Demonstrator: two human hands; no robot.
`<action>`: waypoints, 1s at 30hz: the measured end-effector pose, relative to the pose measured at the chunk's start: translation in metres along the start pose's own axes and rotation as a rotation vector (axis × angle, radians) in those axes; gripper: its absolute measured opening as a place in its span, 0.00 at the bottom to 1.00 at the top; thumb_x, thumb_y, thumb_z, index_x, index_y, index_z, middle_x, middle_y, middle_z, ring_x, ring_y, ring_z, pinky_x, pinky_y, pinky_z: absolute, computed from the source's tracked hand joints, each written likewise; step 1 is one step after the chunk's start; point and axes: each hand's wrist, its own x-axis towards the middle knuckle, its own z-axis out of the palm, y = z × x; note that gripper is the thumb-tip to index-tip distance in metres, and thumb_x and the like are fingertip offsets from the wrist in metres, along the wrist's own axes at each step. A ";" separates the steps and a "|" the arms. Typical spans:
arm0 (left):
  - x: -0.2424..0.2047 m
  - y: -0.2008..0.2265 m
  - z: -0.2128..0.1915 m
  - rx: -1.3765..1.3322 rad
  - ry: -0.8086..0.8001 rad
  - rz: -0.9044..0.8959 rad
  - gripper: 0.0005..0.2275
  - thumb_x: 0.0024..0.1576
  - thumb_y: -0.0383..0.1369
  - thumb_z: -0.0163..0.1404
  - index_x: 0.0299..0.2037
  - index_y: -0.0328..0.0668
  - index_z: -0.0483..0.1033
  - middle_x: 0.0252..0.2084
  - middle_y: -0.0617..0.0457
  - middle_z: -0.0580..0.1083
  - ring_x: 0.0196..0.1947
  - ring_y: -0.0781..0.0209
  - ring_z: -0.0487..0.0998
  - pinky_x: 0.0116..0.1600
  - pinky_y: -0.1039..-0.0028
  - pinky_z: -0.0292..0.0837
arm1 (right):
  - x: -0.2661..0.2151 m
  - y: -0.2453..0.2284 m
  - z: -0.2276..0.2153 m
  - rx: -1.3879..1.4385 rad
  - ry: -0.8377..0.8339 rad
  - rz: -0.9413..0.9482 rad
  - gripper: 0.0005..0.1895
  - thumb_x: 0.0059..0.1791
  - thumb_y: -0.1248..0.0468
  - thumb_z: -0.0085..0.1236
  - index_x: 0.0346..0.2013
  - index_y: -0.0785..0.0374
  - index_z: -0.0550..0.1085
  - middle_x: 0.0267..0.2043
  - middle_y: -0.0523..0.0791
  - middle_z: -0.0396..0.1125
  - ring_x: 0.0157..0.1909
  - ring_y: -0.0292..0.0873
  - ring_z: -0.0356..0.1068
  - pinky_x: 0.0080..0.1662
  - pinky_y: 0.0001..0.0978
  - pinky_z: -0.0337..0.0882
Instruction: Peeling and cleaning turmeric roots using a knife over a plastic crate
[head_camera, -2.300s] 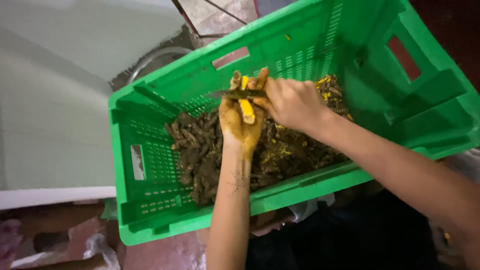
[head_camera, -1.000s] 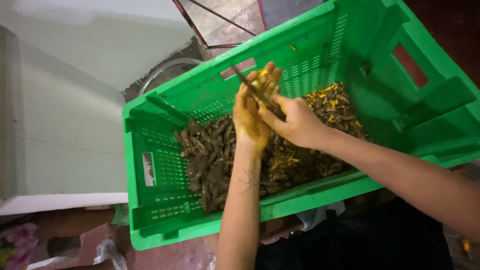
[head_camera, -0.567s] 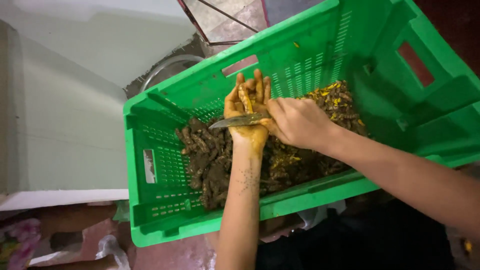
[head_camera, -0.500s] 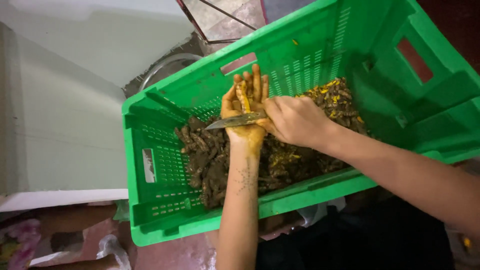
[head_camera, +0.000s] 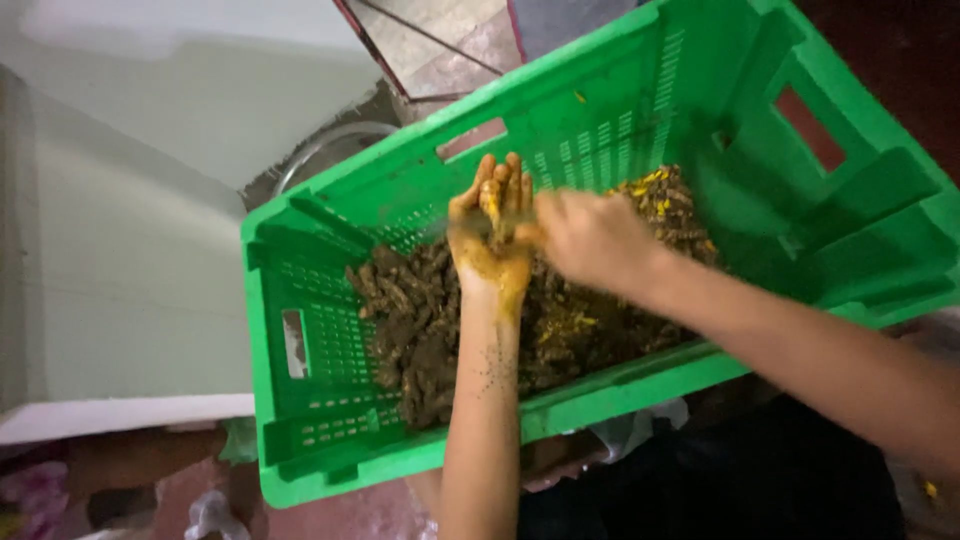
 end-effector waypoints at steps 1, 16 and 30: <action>0.000 0.001 -0.004 -0.031 0.070 -0.004 0.18 0.55 0.32 0.50 0.53 0.29 0.76 0.39 0.42 0.80 0.55 0.45 0.79 0.65 0.56 0.71 | -0.003 -0.006 -0.006 -0.032 -0.021 -0.035 0.25 0.59 0.45 0.37 0.41 0.62 0.72 0.25 0.45 0.66 0.25 0.46 0.73 0.26 0.38 0.74; 0.001 0.001 -0.010 0.077 0.182 0.020 0.20 0.57 0.35 0.51 0.55 0.28 0.75 0.36 0.42 0.79 0.51 0.43 0.81 0.64 0.58 0.73 | -0.004 -0.009 -0.004 -0.120 0.038 -0.024 0.25 0.58 0.41 0.39 0.41 0.59 0.72 0.26 0.43 0.66 0.26 0.45 0.74 0.25 0.39 0.73; 0.015 -0.007 -0.028 0.080 0.194 0.004 0.20 0.58 0.34 0.49 0.58 0.29 0.73 0.44 0.40 0.79 0.58 0.41 0.77 0.67 0.54 0.70 | 0.000 -0.011 -0.002 -0.098 0.004 0.036 0.24 0.57 0.42 0.39 0.47 0.59 0.71 0.28 0.46 0.67 0.26 0.50 0.75 0.27 0.47 0.74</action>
